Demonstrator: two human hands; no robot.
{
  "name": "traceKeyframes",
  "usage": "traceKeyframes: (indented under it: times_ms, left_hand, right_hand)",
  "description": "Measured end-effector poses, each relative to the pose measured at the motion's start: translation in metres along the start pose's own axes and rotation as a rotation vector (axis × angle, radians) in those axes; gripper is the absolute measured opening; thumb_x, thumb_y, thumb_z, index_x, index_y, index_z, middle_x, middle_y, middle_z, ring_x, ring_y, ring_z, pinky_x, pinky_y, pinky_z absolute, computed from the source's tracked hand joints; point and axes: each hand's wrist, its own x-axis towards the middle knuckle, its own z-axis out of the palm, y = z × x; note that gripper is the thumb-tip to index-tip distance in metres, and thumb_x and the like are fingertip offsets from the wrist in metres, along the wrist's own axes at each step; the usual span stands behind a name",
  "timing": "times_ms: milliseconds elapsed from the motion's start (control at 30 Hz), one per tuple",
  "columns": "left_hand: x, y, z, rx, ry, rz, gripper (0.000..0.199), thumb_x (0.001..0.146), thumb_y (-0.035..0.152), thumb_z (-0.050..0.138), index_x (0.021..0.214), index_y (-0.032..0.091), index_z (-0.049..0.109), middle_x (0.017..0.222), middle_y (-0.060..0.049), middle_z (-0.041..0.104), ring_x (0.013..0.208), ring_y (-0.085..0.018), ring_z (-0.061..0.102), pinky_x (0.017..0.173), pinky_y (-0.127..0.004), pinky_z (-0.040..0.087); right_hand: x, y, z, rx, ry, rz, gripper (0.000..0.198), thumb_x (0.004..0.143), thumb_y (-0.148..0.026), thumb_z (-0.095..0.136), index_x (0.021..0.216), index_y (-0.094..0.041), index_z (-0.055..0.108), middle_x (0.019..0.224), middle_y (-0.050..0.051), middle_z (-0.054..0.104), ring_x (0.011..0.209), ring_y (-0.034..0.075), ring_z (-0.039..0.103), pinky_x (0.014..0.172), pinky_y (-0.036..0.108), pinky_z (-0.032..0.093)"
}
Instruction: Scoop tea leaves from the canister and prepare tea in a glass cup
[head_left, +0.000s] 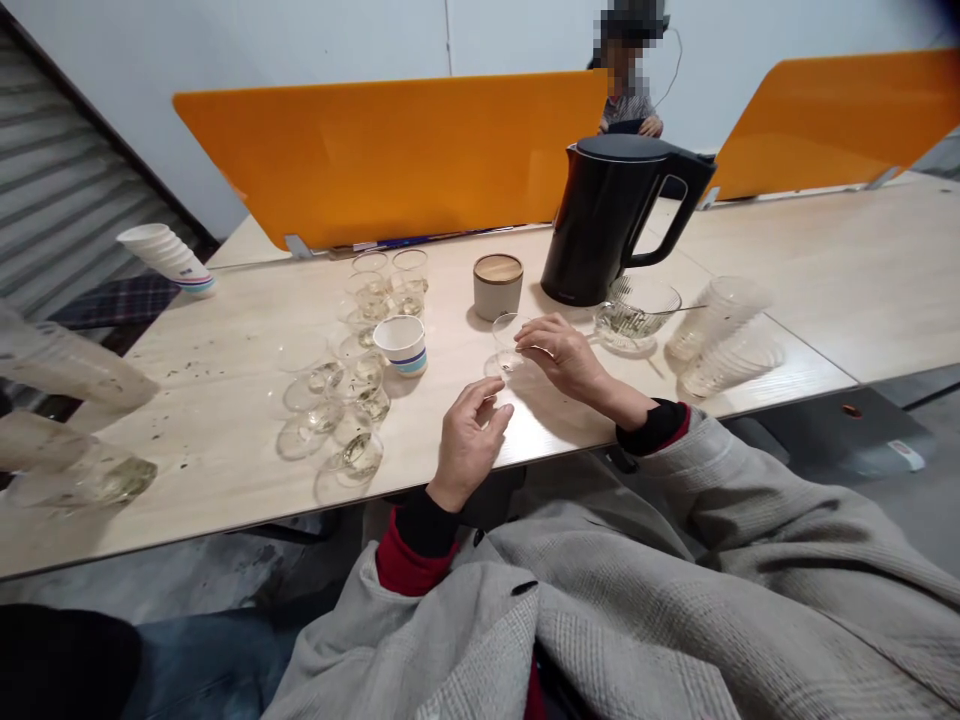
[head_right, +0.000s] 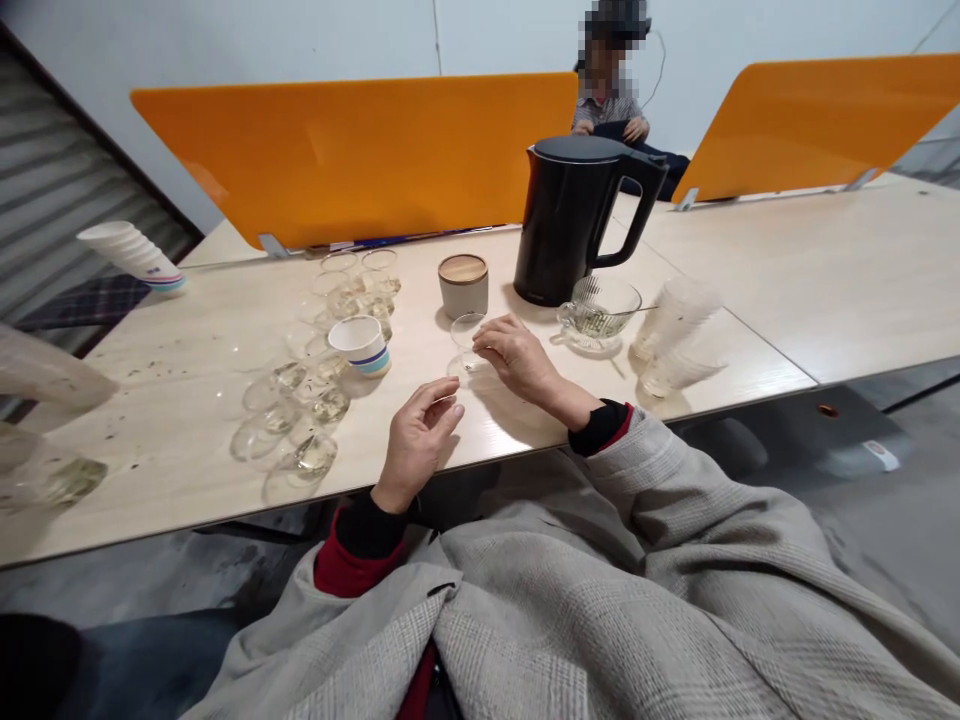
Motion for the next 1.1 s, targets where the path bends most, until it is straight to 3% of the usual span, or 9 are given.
traceKeyframes:
  times_ms: [167,367,567,667,800,967,1100]
  left_hand:
    - [0.000,0.002,-0.001,-0.008,-0.008,0.003,0.026,0.095,0.025,0.072,0.120,0.022,0.078,0.130,-0.011,0.077,0.121,-0.024,0.074,0.105,-0.038,0.062]
    - [-0.001,0.005,-0.002,-0.001,-0.018,-0.002,0.026,0.095,0.024,0.072,0.120,0.022,0.078,0.131,-0.011,0.077,0.121,-0.024,0.074,0.105,-0.038,0.062]
    - [-0.001,0.004,-0.001,0.003,-0.022,0.007,0.027,0.095,0.025,0.072,0.120,0.021,0.078,0.131,-0.012,0.077,0.121,-0.024,0.074,0.105,-0.039,0.062]
    - [-0.001,0.004,-0.001,0.001,-0.016,0.013,0.027,0.095,0.024,0.072,0.121,0.021,0.078,0.131,-0.012,0.077,0.122,-0.024,0.074,0.105,-0.039,0.062]
    - [-0.002,0.003,0.000,-0.001,-0.014,0.009,0.027,0.095,0.023,0.071,0.122,0.022,0.078,0.131,-0.011,0.077,0.123,-0.025,0.074,0.106,-0.039,0.062]
    - [-0.003,0.001,0.000,-0.004,-0.023,0.009,0.027,0.096,0.024,0.072,0.122,0.022,0.078,0.131,-0.011,0.077,0.123,-0.025,0.074,0.106,-0.040,0.063]
    - [-0.003,0.000,0.000,-0.006,-0.017,0.005,0.027,0.096,0.024,0.072,0.122,0.022,0.078,0.131,-0.011,0.077,0.121,-0.025,0.074,0.105,-0.040,0.064]
  right_hand:
    - [0.000,-0.001,-0.010,0.009,-0.010,-0.008,0.018,0.106,-0.024,0.063,0.095,-0.024,0.077,0.113,0.009,0.080,0.110,0.028,0.070,0.098,0.050,0.058]
    - [-0.001,-0.003,-0.026,0.028,-0.120,-0.016,0.022,0.108,-0.031,0.062,0.093,-0.024,0.077,0.112,0.009,0.080,0.114,0.029,0.070,0.099,0.052,0.060]
    - [-0.008,-0.005,-0.027,0.076,-0.134,-0.039,0.018,0.107,-0.029,0.064,0.097,-0.025,0.078,0.117,0.009,0.080,0.121,0.028,0.071,0.102,0.053,0.062]
    - [-0.010,-0.010,-0.031,0.080,-0.139,-0.033,0.016,0.106,-0.031,0.066,0.111,-0.027,0.080,0.132,0.010,0.077,0.130,0.029,0.069,0.110,0.056,0.059]
    - [-0.005,-0.018,-0.043,0.031,-0.121,-0.006,0.037,0.106,-0.040,0.067,0.141,-0.030,0.073,0.156,0.009,0.064,0.148,0.031,0.058,0.124,0.061,0.047]
    - [0.033,0.003,-0.042,-0.103,0.045,0.159,0.053,0.105,-0.053,0.065,0.150,-0.024,0.066,0.155,0.015,0.063,0.145,0.036,0.058,0.123,0.061,0.046]
    - [0.088,0.039,-0.021,-0.205,0.027,0.288,0.072,0.097,-0.068,0.072,0.149,-0.018,0.064,0.151,0.022,0.063,0.143,0.043,0.057,0.123,0.064,0.044]
